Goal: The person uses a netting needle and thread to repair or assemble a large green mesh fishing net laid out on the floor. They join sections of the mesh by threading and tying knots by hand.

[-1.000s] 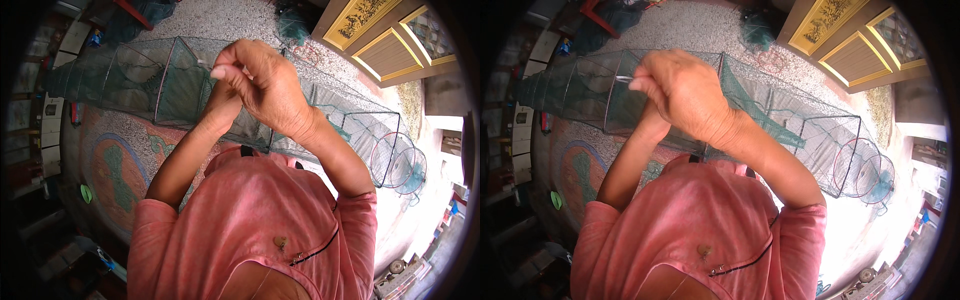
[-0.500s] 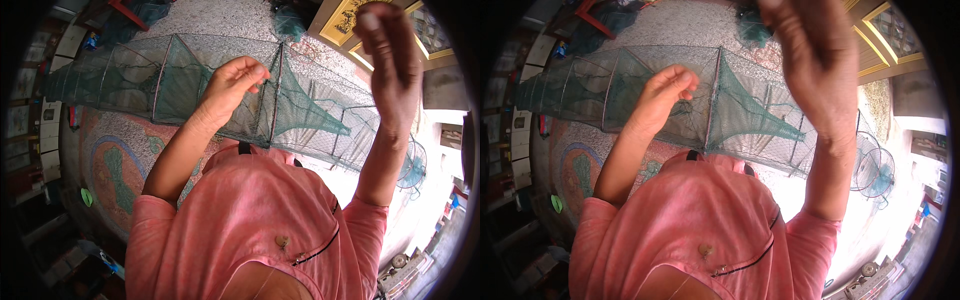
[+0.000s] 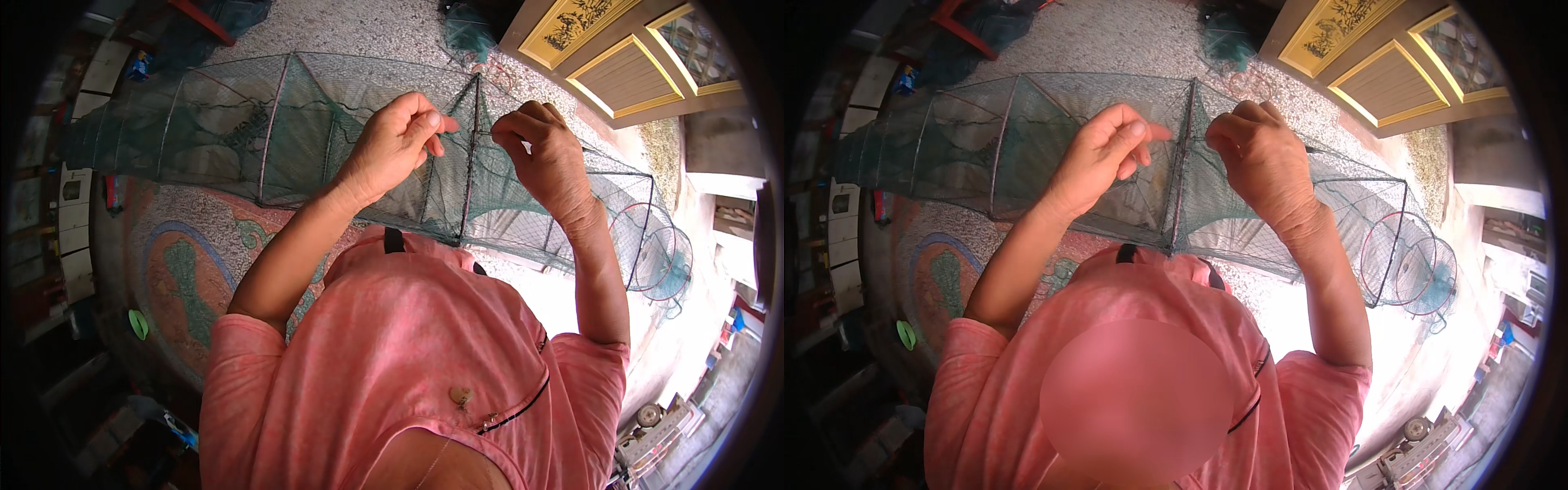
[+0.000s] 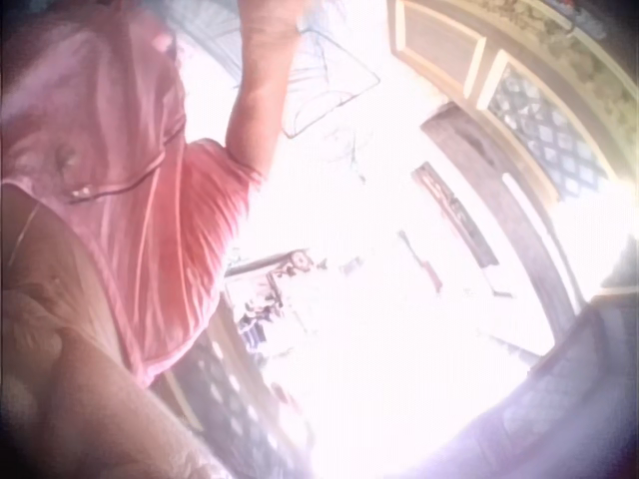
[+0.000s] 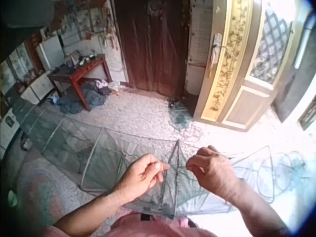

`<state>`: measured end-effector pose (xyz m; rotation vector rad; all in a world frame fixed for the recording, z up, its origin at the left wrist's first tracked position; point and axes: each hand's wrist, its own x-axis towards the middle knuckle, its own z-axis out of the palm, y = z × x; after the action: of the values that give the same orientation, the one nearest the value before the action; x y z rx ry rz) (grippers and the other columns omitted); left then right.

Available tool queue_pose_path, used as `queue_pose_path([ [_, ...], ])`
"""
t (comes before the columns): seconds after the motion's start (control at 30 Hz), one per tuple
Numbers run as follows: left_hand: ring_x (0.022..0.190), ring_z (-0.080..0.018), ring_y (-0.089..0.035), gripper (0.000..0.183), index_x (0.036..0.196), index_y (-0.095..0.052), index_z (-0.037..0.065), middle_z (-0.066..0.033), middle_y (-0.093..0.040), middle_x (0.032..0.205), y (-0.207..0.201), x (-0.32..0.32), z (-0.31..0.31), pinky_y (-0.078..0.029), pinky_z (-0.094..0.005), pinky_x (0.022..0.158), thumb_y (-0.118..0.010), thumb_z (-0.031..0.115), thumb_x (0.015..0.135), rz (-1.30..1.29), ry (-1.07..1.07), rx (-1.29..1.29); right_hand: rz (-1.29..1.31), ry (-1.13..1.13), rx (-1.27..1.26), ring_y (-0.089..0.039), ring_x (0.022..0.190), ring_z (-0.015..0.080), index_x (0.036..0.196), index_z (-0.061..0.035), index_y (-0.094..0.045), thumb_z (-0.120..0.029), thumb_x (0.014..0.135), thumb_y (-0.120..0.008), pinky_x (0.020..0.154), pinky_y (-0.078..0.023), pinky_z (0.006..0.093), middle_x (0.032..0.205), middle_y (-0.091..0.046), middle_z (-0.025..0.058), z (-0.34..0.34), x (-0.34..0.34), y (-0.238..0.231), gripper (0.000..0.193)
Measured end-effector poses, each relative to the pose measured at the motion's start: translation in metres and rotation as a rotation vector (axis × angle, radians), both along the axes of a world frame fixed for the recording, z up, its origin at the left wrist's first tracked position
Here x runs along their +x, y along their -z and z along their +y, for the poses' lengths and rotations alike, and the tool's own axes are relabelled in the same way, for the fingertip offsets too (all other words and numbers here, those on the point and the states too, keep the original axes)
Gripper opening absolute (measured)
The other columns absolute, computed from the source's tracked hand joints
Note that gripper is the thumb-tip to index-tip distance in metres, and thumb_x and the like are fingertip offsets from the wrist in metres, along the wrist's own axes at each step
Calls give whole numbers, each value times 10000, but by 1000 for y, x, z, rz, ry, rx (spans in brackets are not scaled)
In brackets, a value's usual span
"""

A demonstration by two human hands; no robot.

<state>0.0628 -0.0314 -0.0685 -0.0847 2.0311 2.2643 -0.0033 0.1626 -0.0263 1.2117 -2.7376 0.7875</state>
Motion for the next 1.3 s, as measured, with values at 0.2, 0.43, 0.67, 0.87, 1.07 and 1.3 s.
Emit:
queue_pose_path([
  [0.2, 647, -28, -463, 173, 852, -503, 43, -83, -627, 965, 10, -4, 1, -352, -155, 509, -423, 150, 960, -43, -9, 26, -330, 99, -203, -513, 667, 116, 890, -55, -542, -13, 755, -667, 607, -434, 242, 824, -549, 14, -3, 0, 19, 190],
  [0.43, 650, -93, -523, 163, 874, -508, 44, -78, -624, 878, 17, -4, -1, -430, -228, 582, -427, 157, 958, -164, -162, 289, -211, 69, -280, -493, 754, 131, 848, -69, -587, -25, 731, -707, 612, -426, 238, 869, -505, 16, -35, 14, 19, 173],
  [0.67, 647, -118, -577, 135, 897, -475, 33, -73, -589, 810, 19, 0, 0, -468, -230, 553, -409, 130, 963, -160, -180, 336, 184, 29, 9, -529, 808, 229, 781, -112, -630, -152, 694, -716, 730, -428, 345, 821, -577, 23, -50, 18, -1, 128],
  [0.87, 671, -122, -558, 131, 991, -436, 22, -41, -551, 781, 23, -5, 16, -469, -259, 619, -496, 99, 904, 149, -117, -346, -372, -79, -630, -559, 678, 161, 911, -35, -557, -144, 882, -588, 658, -466, 264, 770, -608, 45, -78, 18, -29, 117],
  [1.07, 689, -81, -423, 272, 1116, -578, 146, 24, -397, 793, -4, 3, 30, -400, -204, 681, -616, 103, 850, 224, 66, -392, -367, -282, -1127, -554, 646, 135, 1007, 11, -522, -107, 947, -471, 638, -504, 277, 682, -534, 60, -10, -28, -94, 142],
  [1.3, 739, -69, -480, 165, 877, -596, 43, 3, -565, 860, -18, -18, -7, -411, -225, 688, -529, 188, 915, 1, 121, -20, -574, 203, 11, -494, 570, 37, 939, -35, -631, -98, 874, -575, 481, -367, 174, 751, -607, 8, 77, -35, -78, 107],
])
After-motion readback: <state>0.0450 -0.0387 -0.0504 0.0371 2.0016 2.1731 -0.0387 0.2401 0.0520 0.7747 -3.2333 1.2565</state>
